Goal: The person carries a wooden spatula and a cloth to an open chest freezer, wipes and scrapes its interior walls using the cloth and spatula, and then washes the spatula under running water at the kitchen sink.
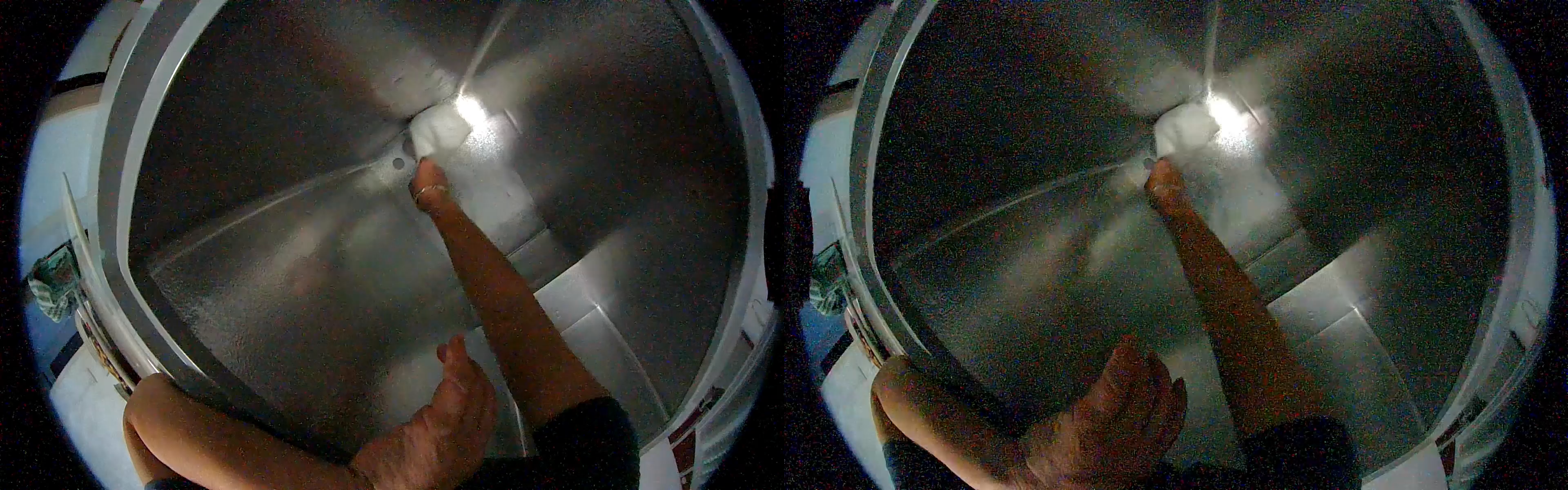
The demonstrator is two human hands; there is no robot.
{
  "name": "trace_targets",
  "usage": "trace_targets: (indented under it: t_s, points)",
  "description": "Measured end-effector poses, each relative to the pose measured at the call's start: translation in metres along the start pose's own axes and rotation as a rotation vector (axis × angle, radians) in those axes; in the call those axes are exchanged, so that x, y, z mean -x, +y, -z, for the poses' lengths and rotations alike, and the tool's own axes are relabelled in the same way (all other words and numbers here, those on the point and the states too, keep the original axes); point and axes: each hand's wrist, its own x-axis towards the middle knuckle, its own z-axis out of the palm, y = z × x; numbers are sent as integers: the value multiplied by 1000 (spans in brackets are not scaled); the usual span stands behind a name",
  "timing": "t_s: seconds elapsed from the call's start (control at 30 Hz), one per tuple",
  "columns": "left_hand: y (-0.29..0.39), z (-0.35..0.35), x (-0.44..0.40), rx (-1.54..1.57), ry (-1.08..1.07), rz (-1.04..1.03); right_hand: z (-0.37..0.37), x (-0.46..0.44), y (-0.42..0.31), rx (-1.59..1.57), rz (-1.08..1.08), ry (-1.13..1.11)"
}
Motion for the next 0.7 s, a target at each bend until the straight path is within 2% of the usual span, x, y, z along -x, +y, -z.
trace_targets:
  t_s: [0.07, 0.13, 0.17, 0.2, 0.27, 0.33, 0.37, 0.47, 0.53, 0.57, 0.6, 0.67, 0.7]
  points:
    - [2, -6, -2, -8, -36, -21, -25, 6, 10, 74, 15, -83]
    - [12, -32, -7, 6, 183, -108, -44, 11, 23, 255, 203, -45]
    - [36, -45, -21, 6, 181, -109, -51, 12, 26, 254, 202, -46]
    - [73, -57, -38, 76, 75, 60, -58, 14, 25, 339, 207, -87]
    - [74, -57, -39, 145, -34, 229, -67, 16, 21, 423, 212, -129]
    - [14, -35, -6, -11, 245, -77, -77, 18, 12, 272, 125, -183]
    - [6, -22, -2, -11, 243, -76, -68, 22, 2, 270, 128, -184]
    - [-1, -6, 2, 182, -1, -75, -47, 34, -11, 193, 160, -256]
    - [3, -10, 1, 93, 42, -36, -42, 45, -6, 201, 182, -398]
    - [5, -13, -1, 64, 58, -22, -35, 62, -3, 195, 230, -346]
    - [11, -27, -4, 34, 140, -93, -30, 85, 4, 188, 279, -293]
    - [17, -37, -6, 4, 225, -167, -67, 111, 62, -60, 630, 38]
    - [21, -38, -6, -42, 241, -120, -59, 127, 69, -60, 628, 40]
